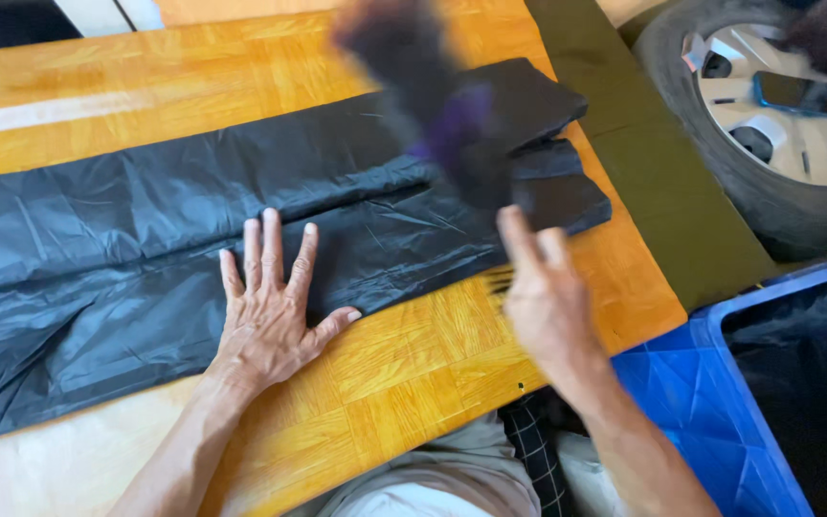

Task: The person unfolds a black protective case on a table, uses a duster to clean the table and the unfolded case, and then smooths out the material by hand.

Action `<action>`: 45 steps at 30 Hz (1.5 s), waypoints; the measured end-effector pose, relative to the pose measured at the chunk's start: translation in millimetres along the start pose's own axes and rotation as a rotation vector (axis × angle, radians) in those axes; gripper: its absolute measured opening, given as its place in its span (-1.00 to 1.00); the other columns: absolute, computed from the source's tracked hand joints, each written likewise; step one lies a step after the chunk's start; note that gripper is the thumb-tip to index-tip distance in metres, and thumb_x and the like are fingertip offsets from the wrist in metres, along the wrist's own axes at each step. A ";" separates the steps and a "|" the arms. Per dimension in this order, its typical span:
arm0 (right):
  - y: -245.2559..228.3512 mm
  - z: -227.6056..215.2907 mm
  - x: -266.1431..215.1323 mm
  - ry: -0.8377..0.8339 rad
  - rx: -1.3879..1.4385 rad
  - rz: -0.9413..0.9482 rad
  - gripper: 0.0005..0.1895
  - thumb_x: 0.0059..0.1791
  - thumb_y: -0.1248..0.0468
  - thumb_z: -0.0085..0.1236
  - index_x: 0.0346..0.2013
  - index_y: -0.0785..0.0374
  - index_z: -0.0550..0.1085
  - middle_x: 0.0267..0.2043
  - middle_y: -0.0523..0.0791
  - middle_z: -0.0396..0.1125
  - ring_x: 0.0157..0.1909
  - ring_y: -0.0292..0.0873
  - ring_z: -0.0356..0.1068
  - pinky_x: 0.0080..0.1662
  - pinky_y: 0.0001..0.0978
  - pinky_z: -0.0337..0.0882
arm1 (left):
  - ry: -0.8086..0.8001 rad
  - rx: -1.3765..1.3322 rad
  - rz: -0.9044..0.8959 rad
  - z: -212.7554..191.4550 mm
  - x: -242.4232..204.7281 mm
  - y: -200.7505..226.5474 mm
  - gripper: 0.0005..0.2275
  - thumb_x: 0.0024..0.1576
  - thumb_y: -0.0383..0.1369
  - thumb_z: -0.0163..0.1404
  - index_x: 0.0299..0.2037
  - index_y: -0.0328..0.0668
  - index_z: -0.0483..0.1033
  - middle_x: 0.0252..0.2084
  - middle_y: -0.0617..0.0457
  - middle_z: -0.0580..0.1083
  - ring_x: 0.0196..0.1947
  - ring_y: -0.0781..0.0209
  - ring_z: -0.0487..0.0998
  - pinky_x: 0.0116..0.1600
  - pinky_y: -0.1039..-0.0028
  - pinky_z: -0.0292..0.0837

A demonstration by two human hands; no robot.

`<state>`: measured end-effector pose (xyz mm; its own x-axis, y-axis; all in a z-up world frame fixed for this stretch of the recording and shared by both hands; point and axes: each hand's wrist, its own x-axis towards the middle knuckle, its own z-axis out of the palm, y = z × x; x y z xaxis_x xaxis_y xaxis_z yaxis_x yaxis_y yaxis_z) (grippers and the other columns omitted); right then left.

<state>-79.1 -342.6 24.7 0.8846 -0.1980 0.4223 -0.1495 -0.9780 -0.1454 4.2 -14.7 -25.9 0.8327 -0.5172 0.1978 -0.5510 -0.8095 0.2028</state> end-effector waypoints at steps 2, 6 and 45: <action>-61.6 0.5 -6.9 -0.255 0.104 -0.342 -0.25 -0.05 0.65 -0.14 0.44 0.20 0.22 -0.24 -0.05 0.08 -0.71 -0.14 0.03 -0.76 -0.27 0.18 | -0.059 -0.047 -0.113 -2.1 2.8 0.9 -0.03 0.03 0.40 -0.21 0.57 0.08 -0.21 0.58 -0.31 -0.40 0.55 -0.37 -0.45 0.41 -0.35 -0.38; -49.1 28.7 -10.9 -0.384 0.037 -0.355 -0.24 -0.07 0.50 -0.02 0.45 0.07 0.22 -0.15 0.04 0.14 -0.36 0.18 0.32 -0.44 0.04 0.41 | -0.043 0.053 -0.113 7.9 6.6 0.7 -0.06 0.05 0.45 -0.30 0.49 -0.10 0.04 0.58 -0.29 -0.12 0.56 -0.32 -0.25 0.39 -0.39 -0.35; -67.9 1.5 -19.0 -0.427 0.275 -0.447 -0.32 -0.05 0.63 -0.16 0.38 0.26 0.30 -0.21 -0.03 0.23 -0.57 -0.05 0.35 -0.62 -0.21 0.50 | 0.031 0.260 0.139 -51.8 185.6 -103.4 -0.88 0.05 -0.45 -0.07 -0.25 -0.31 0.41 -0.36 -0.28 0.55 -0.38 -0.47 0.56 -0.38 -0.10 0.43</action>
<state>-85.1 -272.3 25.3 0.9405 0.3206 0.1129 0.3398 -0.8962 -0.2853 212.9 -12.6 39.6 0.7458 -0.6230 0.2361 -0.6240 -0.7773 -0.0799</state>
